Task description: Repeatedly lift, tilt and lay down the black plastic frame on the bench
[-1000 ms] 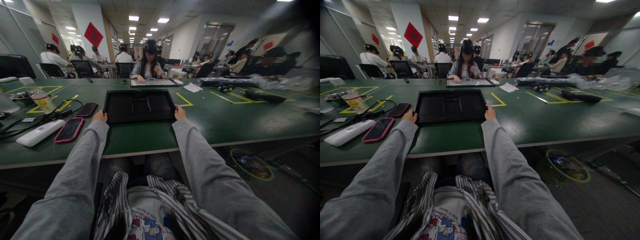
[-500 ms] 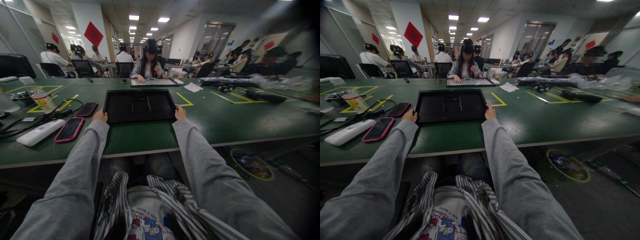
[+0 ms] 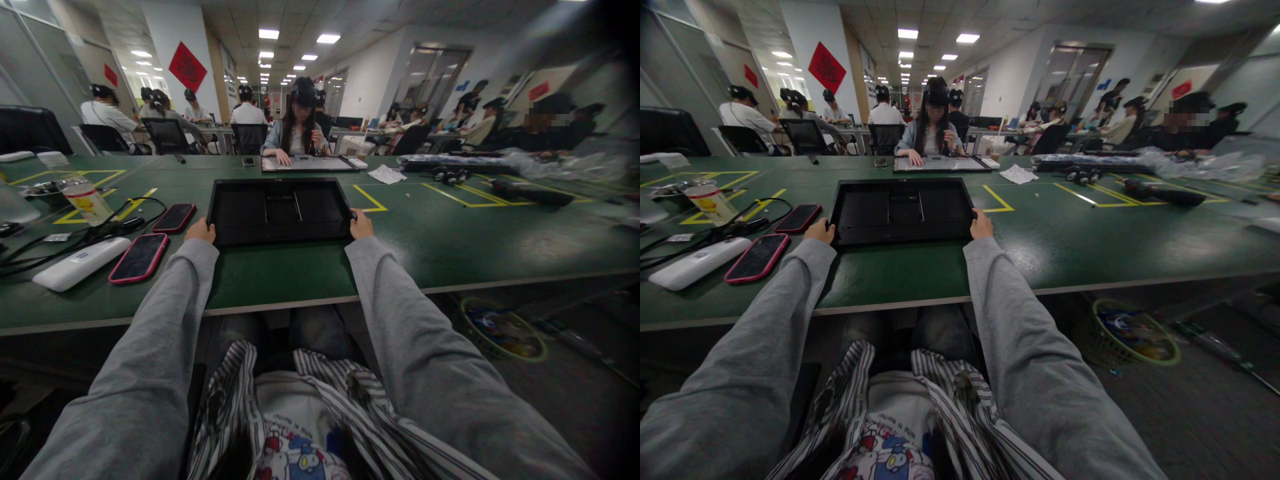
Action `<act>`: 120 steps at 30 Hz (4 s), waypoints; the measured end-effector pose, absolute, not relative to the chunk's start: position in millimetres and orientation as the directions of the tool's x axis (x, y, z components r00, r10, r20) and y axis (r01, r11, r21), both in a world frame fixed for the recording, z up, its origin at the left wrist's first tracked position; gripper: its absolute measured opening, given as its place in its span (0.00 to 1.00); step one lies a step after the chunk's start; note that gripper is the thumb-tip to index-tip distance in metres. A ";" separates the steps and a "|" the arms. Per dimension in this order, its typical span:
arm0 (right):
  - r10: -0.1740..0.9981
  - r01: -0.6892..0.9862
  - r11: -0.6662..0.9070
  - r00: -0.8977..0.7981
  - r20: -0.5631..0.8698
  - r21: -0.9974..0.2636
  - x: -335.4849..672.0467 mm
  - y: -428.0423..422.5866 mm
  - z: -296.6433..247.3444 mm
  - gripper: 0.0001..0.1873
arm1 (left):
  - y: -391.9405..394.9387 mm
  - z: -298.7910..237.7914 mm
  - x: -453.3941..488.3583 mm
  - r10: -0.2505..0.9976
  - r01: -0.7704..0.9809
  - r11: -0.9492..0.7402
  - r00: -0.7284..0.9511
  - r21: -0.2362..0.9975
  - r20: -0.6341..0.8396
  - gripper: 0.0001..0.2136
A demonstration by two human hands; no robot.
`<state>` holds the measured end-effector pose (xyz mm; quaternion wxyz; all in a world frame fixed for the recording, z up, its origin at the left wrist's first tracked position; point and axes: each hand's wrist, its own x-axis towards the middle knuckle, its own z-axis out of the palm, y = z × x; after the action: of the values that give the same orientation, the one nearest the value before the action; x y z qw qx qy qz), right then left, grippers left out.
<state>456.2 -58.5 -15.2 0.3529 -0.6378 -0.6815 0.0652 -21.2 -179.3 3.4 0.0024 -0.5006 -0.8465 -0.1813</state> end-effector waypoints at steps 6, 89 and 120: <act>0.912 0.822 0.197 0.047 0.408 -0.535 458.1 -55.4 -17.6 0.28 | -177.7 2.0 -23.1 0.845 0.849 0.438 -0.501 0.295 0.186 0.23; 0.915 0.835 0.206 0.020 0.402 -0.511 458.5 -52.9 -18.6 0.27 | -177.0 2.6 -24.0 0.862 0.868 0.426 -0.474 0.254 0.176 0.25; 0.924 0.818 0.194 0.034 0.382 -0.542 458.0 -56.9 -15.6 0.28 | -177.7 4.0 -23.9 0.866 0.868 0.426 -0.473 0.256 0.162 0.24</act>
<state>458.0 -56.9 -15.6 0.3462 -0.6301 -0.6909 0.0764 -23.9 -177.7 4.0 0.0027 -0.5131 -0.8445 -0.1531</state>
